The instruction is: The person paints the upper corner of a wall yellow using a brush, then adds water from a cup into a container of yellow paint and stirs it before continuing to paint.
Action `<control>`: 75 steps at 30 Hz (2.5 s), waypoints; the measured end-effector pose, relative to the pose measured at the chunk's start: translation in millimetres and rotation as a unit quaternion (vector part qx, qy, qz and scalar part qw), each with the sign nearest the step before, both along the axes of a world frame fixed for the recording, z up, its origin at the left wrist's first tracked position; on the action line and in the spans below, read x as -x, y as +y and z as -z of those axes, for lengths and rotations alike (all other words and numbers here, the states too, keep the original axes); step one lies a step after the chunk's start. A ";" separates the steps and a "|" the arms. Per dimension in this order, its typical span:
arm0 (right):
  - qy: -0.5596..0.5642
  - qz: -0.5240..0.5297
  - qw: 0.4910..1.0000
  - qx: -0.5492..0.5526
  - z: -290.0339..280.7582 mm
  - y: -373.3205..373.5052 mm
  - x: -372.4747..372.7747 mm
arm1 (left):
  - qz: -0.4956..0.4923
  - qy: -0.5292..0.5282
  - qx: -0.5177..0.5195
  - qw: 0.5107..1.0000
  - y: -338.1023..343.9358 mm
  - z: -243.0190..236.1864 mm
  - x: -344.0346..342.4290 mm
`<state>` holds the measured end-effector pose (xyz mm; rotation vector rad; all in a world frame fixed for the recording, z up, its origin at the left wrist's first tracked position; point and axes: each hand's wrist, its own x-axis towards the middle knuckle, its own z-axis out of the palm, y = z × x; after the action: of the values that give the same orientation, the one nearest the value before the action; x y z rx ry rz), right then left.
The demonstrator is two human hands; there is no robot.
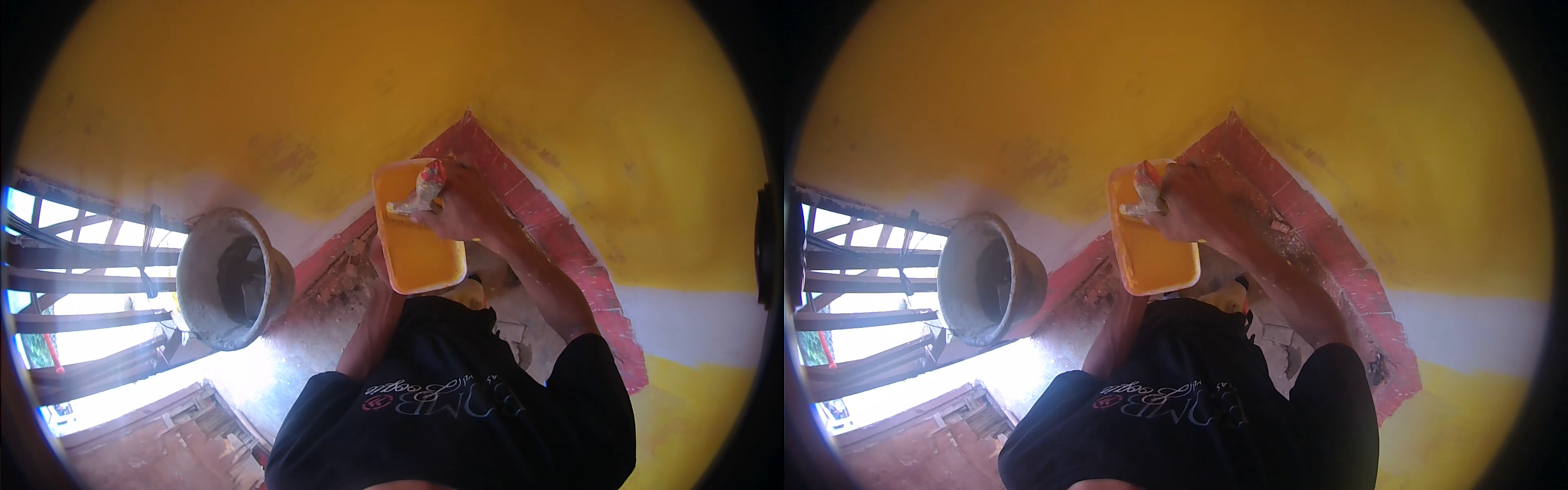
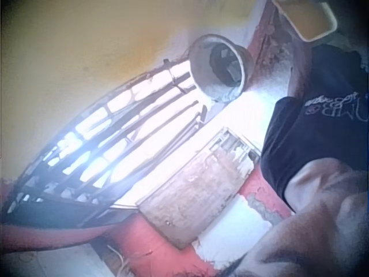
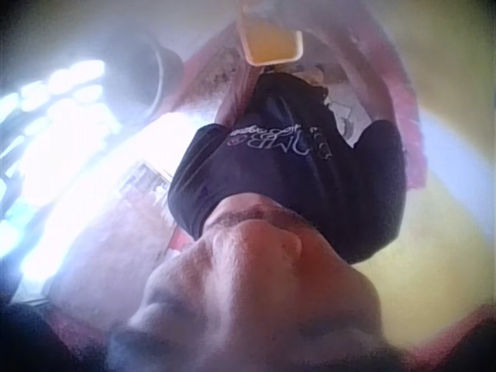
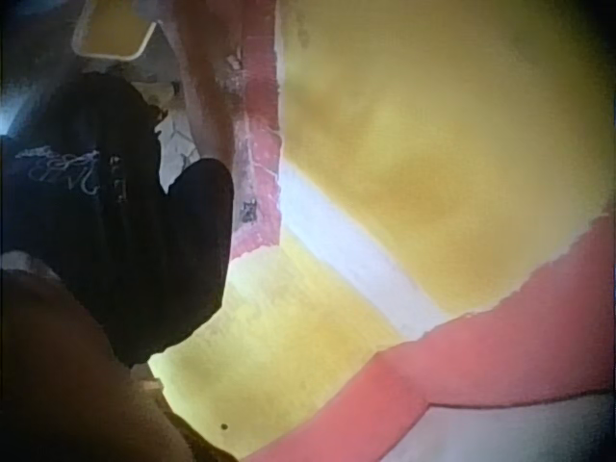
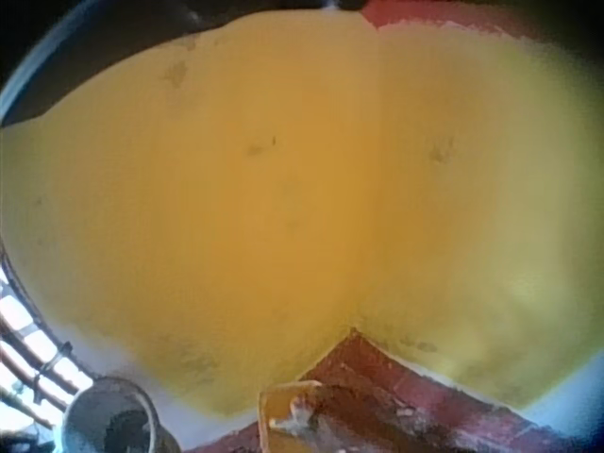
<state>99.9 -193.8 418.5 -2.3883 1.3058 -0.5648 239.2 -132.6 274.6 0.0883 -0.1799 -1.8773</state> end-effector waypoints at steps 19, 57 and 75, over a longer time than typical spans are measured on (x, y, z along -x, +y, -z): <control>0.051 -0.005 0.999 -0.019 8.3 -12.1 -4.9 | -0.018 -0.017 0.024 0.999 -12.0 13.3 -2.0; 0.034 -0.056 0.992 0.107 -8.0 -4.5 1.0 | -0.030 -0.036 0.075 0.996 -5.9 22.5 3.2; 0.020 -0.022 0.999 0.014 9.0 16.2 0.8 | -0.045 -0.094 0.007 0.995 -0.8 32.9 2.4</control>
<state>99.2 -177.5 409.5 -2.4573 1.2651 -0.5299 236.8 -133.5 241.7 0.2599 -0.3133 -1.7777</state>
